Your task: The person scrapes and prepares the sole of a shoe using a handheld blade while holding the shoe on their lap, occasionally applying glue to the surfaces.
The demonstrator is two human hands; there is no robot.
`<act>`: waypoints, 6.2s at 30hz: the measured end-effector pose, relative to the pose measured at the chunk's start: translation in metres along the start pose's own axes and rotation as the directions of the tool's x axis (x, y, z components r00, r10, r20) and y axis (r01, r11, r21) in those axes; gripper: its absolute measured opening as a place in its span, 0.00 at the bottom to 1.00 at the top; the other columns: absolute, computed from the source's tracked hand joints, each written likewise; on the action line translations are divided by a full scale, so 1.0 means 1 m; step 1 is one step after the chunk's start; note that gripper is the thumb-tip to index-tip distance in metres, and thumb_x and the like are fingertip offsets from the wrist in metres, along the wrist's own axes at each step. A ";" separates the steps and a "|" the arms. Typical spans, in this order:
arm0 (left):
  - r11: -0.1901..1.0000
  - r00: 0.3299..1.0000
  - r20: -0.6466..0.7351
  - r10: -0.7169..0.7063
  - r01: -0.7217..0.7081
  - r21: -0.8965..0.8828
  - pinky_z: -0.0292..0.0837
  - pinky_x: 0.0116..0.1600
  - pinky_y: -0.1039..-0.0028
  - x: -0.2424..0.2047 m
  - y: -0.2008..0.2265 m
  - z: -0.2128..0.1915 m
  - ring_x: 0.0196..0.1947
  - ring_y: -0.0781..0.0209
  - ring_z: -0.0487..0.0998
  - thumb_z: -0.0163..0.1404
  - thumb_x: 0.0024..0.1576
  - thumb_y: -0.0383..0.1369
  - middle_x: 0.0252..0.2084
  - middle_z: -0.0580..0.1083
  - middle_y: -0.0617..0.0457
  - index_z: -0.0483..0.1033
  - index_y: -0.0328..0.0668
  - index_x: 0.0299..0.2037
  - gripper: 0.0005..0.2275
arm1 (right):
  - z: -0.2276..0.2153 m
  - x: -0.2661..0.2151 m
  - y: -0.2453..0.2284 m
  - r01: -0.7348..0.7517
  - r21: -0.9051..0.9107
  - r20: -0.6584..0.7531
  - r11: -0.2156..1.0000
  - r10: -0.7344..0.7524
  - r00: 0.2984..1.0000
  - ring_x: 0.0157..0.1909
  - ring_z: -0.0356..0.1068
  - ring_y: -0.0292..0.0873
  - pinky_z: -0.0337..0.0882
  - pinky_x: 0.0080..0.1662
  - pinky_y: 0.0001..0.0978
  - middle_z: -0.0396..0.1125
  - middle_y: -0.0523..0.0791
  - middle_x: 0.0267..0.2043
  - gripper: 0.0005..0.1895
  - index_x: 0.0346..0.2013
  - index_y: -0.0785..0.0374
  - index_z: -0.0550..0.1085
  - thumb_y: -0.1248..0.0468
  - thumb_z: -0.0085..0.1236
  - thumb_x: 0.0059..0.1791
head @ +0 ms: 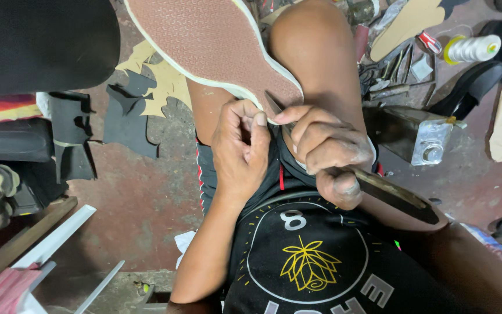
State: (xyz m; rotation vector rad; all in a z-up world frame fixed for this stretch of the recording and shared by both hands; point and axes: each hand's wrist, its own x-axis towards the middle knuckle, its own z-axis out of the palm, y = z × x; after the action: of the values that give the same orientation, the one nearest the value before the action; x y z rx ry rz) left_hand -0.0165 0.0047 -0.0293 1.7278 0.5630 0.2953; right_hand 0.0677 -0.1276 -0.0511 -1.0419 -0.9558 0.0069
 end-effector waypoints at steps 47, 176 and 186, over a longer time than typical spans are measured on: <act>0.967 0.967 0.007 0.254 -0.254 0.036 0.69 0.40 0.74 0.003 -0.016 0.000 0.31 0.63 0.70 0.48 0.68 0.26 0.38 0.67 0.51 0.65 0.38 0.47 0.04 | -0.007 -0.002 -0.017 -0.103 -0.059 0.142 0.993 0.111 0.984 0.30 0.63 0.48 0.74 0.53 0.59 0.61 0.47 0.23 0.11 0.27 0.64 0.65 0.64 0.48 0.52; 0.842 0.809 -0.272 0.521 -0.436 0.316 0.68 0.65 0.65 0.112 0.001 -0.040 0.57 0.43 0.75 0.52 0.73 0.33 0.56 0.71 0.41 0.64 0.37 0.61 0.13 | -0.004 0.021 0.010 0.036 -0.053 0.102 0.998 -0.031 0.994 0.29 0.62 0.48 0.77 0.48 0.54 0.60 0.46 0.23 0.28 0.21 0.65 0.64 0.50 0.41 0.60; 0.829 0.788 -0.287 0.545 -0.455 0.325 0.67 0.52 0.57 0.127 -0.003 -0.034 0.48 0.37 0.73 0.51 0.68 0.33 0.44 0.72 0.38 0.68 0.33 0.48 0.10 | -0.002 0.023 -0.007 -0.283 0.017 -0.048 0.959 0.284 0.958 0.28 0.57 0.46 0.71 0.45 0.50 0.53 0.44 0.20 0.31 0.19 0.60 0.58 0.44 0.41 0.60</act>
State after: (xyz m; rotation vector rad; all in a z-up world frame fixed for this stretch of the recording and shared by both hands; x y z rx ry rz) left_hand 0.0744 0.0995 -0.0371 2.0615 0.3993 0.9910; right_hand 0.0806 -0.1228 -0.0310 -1.1580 -0.7533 0.2221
